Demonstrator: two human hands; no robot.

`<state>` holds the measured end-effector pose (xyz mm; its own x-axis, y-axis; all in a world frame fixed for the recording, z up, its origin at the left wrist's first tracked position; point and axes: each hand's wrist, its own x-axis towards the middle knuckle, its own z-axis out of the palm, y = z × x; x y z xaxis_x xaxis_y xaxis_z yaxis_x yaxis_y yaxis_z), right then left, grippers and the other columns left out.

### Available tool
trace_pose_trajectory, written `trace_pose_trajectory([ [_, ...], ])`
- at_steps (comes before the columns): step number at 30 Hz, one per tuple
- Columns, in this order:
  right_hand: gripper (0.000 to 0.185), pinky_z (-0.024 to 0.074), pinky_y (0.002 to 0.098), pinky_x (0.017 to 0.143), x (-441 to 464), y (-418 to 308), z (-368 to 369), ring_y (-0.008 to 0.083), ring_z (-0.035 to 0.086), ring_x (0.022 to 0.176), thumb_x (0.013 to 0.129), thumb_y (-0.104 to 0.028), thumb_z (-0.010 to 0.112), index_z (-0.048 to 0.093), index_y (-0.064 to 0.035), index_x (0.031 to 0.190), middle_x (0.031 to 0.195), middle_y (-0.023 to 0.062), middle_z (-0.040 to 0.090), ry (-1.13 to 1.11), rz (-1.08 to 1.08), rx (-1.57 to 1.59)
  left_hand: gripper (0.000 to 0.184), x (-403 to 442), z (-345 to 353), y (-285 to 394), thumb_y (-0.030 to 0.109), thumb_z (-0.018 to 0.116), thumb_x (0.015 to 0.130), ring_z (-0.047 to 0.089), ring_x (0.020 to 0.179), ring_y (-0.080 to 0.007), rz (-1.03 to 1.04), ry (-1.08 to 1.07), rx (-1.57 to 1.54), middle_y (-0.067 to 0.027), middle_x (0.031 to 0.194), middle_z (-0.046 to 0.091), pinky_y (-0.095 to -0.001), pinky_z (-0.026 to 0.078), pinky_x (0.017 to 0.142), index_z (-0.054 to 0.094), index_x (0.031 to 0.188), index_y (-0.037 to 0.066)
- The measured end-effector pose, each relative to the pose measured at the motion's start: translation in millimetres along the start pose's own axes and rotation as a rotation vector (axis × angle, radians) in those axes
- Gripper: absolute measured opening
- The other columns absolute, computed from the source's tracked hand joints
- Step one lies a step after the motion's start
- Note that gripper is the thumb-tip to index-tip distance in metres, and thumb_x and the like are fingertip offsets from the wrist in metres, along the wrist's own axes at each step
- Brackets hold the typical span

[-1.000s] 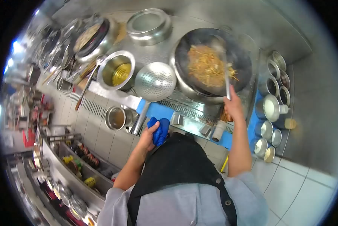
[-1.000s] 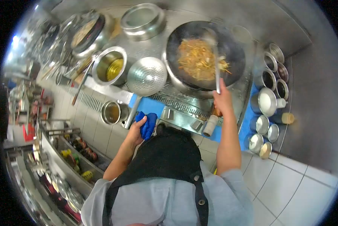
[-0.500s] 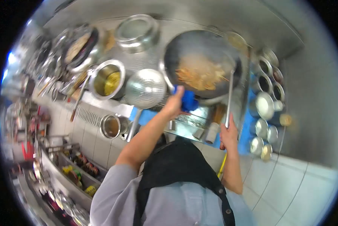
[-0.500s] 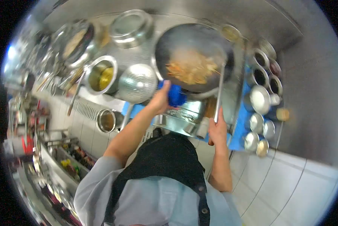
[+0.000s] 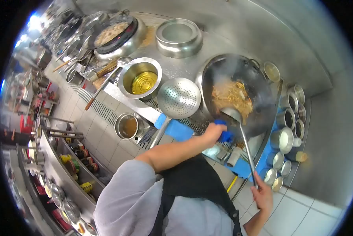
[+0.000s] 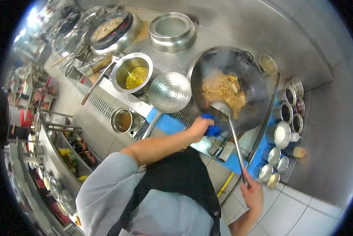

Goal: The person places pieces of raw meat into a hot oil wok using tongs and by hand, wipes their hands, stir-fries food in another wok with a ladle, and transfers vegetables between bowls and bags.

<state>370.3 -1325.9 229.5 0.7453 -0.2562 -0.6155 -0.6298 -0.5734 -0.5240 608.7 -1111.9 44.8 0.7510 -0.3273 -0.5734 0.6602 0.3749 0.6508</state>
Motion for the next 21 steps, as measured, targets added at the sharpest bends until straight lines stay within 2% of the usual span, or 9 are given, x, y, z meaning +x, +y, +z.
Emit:
trace_pose_trajectory([
  [1, 0.068, 0.0532, 0.0328, 0.074, 2.4, -10.0, -0.4, 0.0162, 0.064, 0.079, 0.088, 0.001, 0.061, 0.049, -0.0196, 0.152, 0.121, 0.013, 0.073, -0.003, 0.011, -0.068, 0.015, 9.3, -7.3, -3.6, 0.011, 0.066, 0.08, 0.066, 0.076, -0.0228, 0.021, -0.002, 0.012, -0.0118, 0.084, 0.065, -0.0395, 0.053, 0.062, 0.065, 0.089, -0.002],
  [3, 0.068, 0.0522, 0.0364, 0.085, 39.5, -9.7, 26.7, 0.0243, 0.067, 0.087, 0.088, -0.003, 0.062, 0.048, -0.0226, 0.152, 0.122, 0.019, 0.072, 0.206, -0.345, -0.155, 0.015, 41.6, -10.3, 2.1, 0.012, 0.067, 0.079, 0.065, 0.076, -0.0224, -0.017, 0.057, 0.169, -0.0122, 0.083, 0.066, -0.0376, 0.052, 0.065, 0.066, 0.085, -0.002],
  [4, 0.067, 0.0522, 0.0362, 0.082, 52.0, -21.5, 34.3, 0.0311, 0.067, 0.082, 0.089, -0.008, 0.063, 0.049, -0.0257, 0.152, 0.119, 0.023, 0.07, 0.232, -0.213, -0.243, 0.017, 50.3, -14.4, -3.0, 0.014, 0.067, 0.08, 0.065, 0.076, -0.0224, -0.027, -0.005, 0.126, -0.0123, 0.085, 0.066, -0.0373, 0.052, 0.066, 0.066, 0.087, -0.002],
  [5, 0.066, 0.0534, 0.0421, 0.081, 78.6, -7.4, 48.0, 0.0379, 0.067, 0.084, 0.09, -0.01, 0.065, 0.049, -0.0311, 0.151, 0.118, 0.0251, 0.069, 0.31, -0.318, -0.187, 0.02, 52.1, -21.9, -7.2, 0.015, 0.067, 0.08, 0.065, 0.077, -0.0225, -0.031, -0.066, 0.081, -0.0123, 0.086, 0.067, -0.037, 0.052, 0.068, 0.066, 0.089, -0.002],
  [7, 0.066, 0.0536, 0.0399, 0.08, 96.3, -35.8, 58.3, 0.0375, 0.067, 0.085, 0.09, -0.008, 0.065, 0.05, -0.03, 0.15, 0.115, 0.026, 0.07, 0.332, -0.127, -0.222, 0.023, 22.1, -28.2, -21.6, 0.015, 0.066, 0.081, 0.066, 0.08, -0.0225, 0.02, -0.114, 0.063, -0.0118, 0.088, 0.067, -0.0375, 0.052, 0.069, 0.066, 0.095, -0.002],
  [10, 0.067, 0.0535, 0.0386, 0.079, 87.9, -31.6, 66.1, 0.0357, 0.067, 0.084, 0.089, -0.007, 0.065, 0.051, -0.0306, 0.149, 0.109, 0.0268, 0.07, 0.419, -0.234, -0.056, 0.03, -17.3, -51.2, -38.4, 0.007, 0.065, 0.078, 0.068, 0.086, -0.0247, -0.109, -0.018, 0.292, -0.0114, 0.097, 0.068, -0.0372, 0.054, 0.075, 0.066, 0.107, -0.002],
  [13, 0.067, 0.0533, 0.0377, 0.078, 42.1, -21.0, 62.3, 0.0346, 0.067, 0.082, 0.088, -0.005, 0.066, 0.052, -0.031, 0.148, 0.108, 0.0264, 0.07, 0.419, -0.381, 0.107, 0.028, -38.4, -49.2, -24.4, 0.006, 0.065, 0.079, 0.068, 0.085, -0.0254, -0.016, -0.102, 0.114, -0.013, 0.094, 0.067, -0.0385, 0.054, 0.073, 0.065, 0.104, -0.005],
  [17, 0.065, 0.0539, 0.0412, 0.081, 15.8, -39.7, 54.9, 0.0389, 0.068, 0.091, 0.089, -0.006, 0.066, 0.053, -0.0307, 0.148, 0.113, 0.0257, 0.069, 0.288, -0.178, -0.046, 0.025, -3.5, -15.8, 34.6, 0.014, 0.065, 0.082, 0.065, 0.063, -0.0247, -0.08, -0.113, 0.109, -0.0155, 0.081, 0.066, -0.0373, 0.051, 0.053, 0.062, 0.092, -0.009],
  [21, 0.063, 0.053, 0.0473, 0.086, 84.1, -59.3, 76.7, 0.0429, 0.066, 0.105, 0.089, -0.01, 0.067, 0.054, -0.0305, 0.147, 0.118, 0.0244, 0.069, 0.37, -0.176, -0.18, 0.03, 18.3, -25.6, 11.6, 0.016, 0.064, 0.085, 0.068, 0.067, -0.0274, 0.004, -0.187, 0.113, -0.0179, 0.087, 0.069, -0.038, 0.053, 0.054, 0.062, 0.101, -0.009],
])
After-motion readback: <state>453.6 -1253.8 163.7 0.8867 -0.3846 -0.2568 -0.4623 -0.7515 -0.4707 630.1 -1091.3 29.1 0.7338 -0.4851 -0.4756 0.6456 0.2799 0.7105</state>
